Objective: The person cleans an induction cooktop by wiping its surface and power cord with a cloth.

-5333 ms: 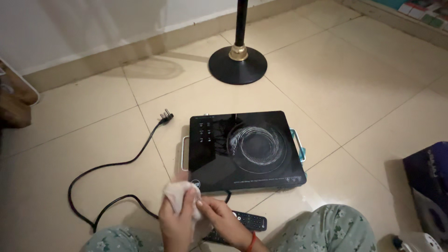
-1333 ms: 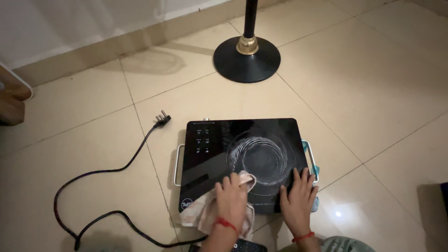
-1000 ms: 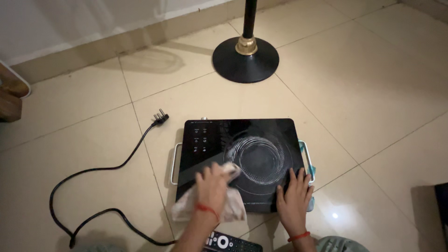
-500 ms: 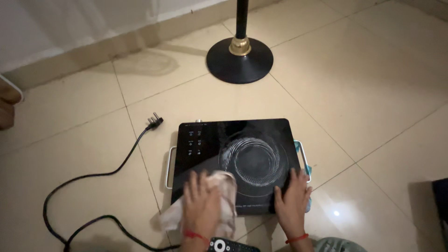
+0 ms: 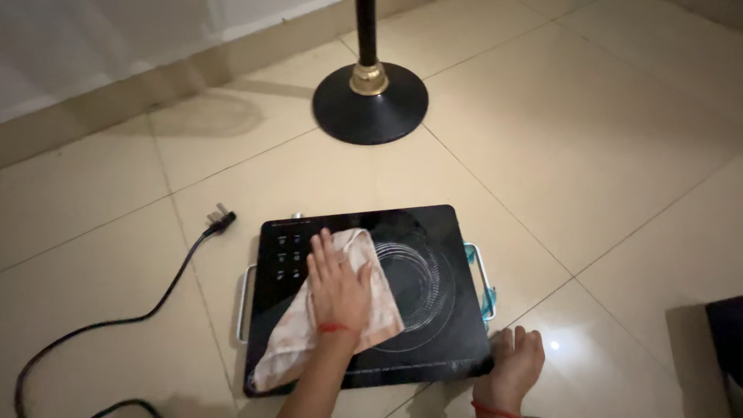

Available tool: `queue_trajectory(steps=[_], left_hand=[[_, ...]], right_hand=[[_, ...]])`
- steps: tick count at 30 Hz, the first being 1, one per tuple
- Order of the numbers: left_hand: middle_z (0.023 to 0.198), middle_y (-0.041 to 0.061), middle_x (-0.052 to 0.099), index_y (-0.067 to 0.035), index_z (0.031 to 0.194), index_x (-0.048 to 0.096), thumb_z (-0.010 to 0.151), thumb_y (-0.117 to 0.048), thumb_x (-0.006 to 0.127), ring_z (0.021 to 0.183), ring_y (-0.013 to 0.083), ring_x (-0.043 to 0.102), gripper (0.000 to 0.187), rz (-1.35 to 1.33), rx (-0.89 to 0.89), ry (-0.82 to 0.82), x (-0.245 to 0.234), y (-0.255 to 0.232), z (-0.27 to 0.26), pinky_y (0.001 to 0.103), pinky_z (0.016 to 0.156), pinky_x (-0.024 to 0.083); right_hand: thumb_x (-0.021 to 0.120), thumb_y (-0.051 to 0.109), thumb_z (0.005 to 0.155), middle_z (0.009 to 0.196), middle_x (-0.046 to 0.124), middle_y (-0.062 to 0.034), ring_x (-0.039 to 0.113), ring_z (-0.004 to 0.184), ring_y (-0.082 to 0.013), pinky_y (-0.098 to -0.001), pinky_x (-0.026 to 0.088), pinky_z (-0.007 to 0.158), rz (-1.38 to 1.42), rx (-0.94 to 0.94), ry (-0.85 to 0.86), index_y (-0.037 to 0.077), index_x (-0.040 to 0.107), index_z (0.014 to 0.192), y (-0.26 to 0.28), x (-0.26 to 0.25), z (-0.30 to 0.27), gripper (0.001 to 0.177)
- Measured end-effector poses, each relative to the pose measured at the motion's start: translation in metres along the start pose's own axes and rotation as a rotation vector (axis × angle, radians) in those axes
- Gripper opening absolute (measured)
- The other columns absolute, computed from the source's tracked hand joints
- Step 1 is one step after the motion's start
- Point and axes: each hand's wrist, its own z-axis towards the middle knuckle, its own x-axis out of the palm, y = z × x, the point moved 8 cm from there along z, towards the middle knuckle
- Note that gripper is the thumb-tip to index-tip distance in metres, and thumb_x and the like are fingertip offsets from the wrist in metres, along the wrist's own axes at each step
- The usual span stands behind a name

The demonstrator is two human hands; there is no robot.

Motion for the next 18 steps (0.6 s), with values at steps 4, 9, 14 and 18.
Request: queue_trajectory(steps=[4,9,14,18], left_hand=[[0.170,0.021,0.005,0.000,0.141,0.050,0.107,-0.046,0.022,0.157,0.0353,0.003,0.064,0.074,0.072,0.322,0.026,-0.060,0.023,0.047,0.126,0.004],[0.168,0.018,0.014,-0.001,0.145,0.051,0.099,-0.047,0.022,0.151,0.0347,0.007,0.070,0.021,0.317,0.060,0.023,-0.155,0.023,0.047,0.121,0.007],[0.168,0.021,0.016,0.008,0.128,0.062,0.105,-0.043,0.035,0.157,0.0329,0.009,0.062,-0.142,0.440,0.206,0.027,-0.193,-0.029,0.045,0.125,0.007],[0.167,0.021,0.025,0.008,0.125,0.065,0.101,-0.042,0.049,0.156,0.0333,0.016,0.058,-0.362,0.503,0.044,0.012,-0.175,-0.061,0.045,0.125,0.011]], right_hand=[[0.040,0.033,0.105,0.153,0.048,-0.0155,0.054,0.134,-0.0290,-0.0391,0.047,0.108,0.109,0.025,-0.121,-0.003,0.023,0.156,0.008,0.007,-0.010,0.065],[0.039,0.033,0.103,0.154,0.049,-0.0170,0.055,0.135,-0.0310,-0.0446,0.043,0.110,0.005,0.023,-0.110,-0.001,0.025,0.156,0.018,0.021,-0.020,0.065],[0.039,0.035,0.102,0.155,0.048,-0.0171,0.052,0.138,-0.0302,-0.0435,0.043,0.111,-0.039,-0.062,-0.055,0.000,0.028,0.153,0.017,0.022,-0.022,0.063],[0.040,0.037,0.106,0.157,0.047,-0.0176,0.051,0.140,-0.0313,-0.0413,0.039,0.116,-0.046,-0.092,-0.006,0.001,0.029,0.153,0.009,0.018,-0.006,0.061]])
